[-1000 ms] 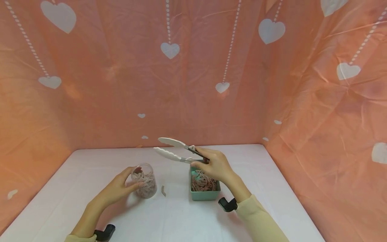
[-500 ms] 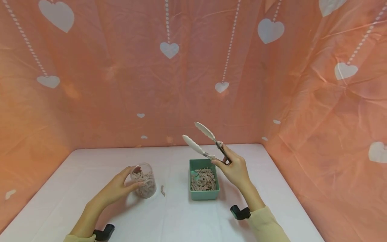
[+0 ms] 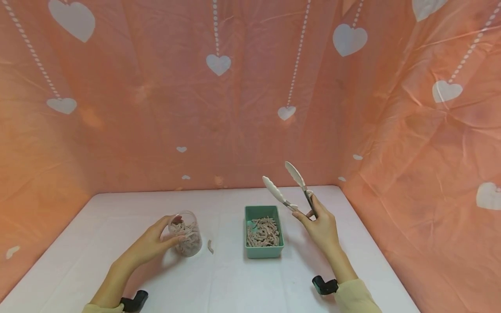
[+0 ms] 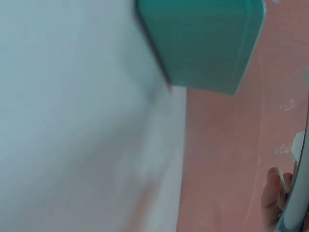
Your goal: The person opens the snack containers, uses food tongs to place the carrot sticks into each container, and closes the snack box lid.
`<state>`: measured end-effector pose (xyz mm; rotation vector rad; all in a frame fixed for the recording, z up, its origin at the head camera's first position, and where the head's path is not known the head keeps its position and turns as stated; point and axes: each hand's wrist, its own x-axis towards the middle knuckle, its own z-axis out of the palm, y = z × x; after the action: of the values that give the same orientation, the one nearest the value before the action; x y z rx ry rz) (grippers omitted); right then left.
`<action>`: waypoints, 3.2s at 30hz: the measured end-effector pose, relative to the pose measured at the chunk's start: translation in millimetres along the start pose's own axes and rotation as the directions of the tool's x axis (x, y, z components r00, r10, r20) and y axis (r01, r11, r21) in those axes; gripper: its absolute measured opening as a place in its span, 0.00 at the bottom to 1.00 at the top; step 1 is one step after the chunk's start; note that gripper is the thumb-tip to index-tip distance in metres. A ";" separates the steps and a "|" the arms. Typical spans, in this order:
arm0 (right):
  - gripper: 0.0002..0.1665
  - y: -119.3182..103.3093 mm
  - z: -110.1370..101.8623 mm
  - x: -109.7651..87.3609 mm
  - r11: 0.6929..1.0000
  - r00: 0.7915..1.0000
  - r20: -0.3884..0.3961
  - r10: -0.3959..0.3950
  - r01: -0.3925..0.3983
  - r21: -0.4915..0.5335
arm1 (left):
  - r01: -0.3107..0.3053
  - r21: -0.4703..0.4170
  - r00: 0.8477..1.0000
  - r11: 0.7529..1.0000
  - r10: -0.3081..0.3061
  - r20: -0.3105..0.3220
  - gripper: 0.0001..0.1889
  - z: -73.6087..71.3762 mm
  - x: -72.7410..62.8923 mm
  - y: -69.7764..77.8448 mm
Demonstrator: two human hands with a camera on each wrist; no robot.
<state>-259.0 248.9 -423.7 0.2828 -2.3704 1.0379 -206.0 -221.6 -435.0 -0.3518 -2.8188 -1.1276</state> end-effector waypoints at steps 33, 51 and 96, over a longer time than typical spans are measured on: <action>0.57 50.1 -38.8 -3.5 0.895 0.839 0.382 0.387 -0.243 -0.374 | 0.020 -0.007 1.000 1.000 -0.020 0.008 0.39 -0.7 0.2 0.5; 0.53 52.5 -36.3 -12.8 0.908 0.818 0.432 0.379 -0.240 -0.343 | 0.013 0.003 1.000 1.000 -0.013 0.003 0.39 -0.8 -0.7 1.7; 0.32 -40.3 9.5 3.2 0.997 0.995 0.096 -0.007 -0.001 0.084 | -0.015 0.006 1.000 1.000 0.015 -0.016 0.36 0.6 1.2 -4.0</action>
<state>-249.7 214.5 -402.3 0.3746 -2.4146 1.1477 -208.1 -223.7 -437.9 -0.3604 -2.8003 -1.1134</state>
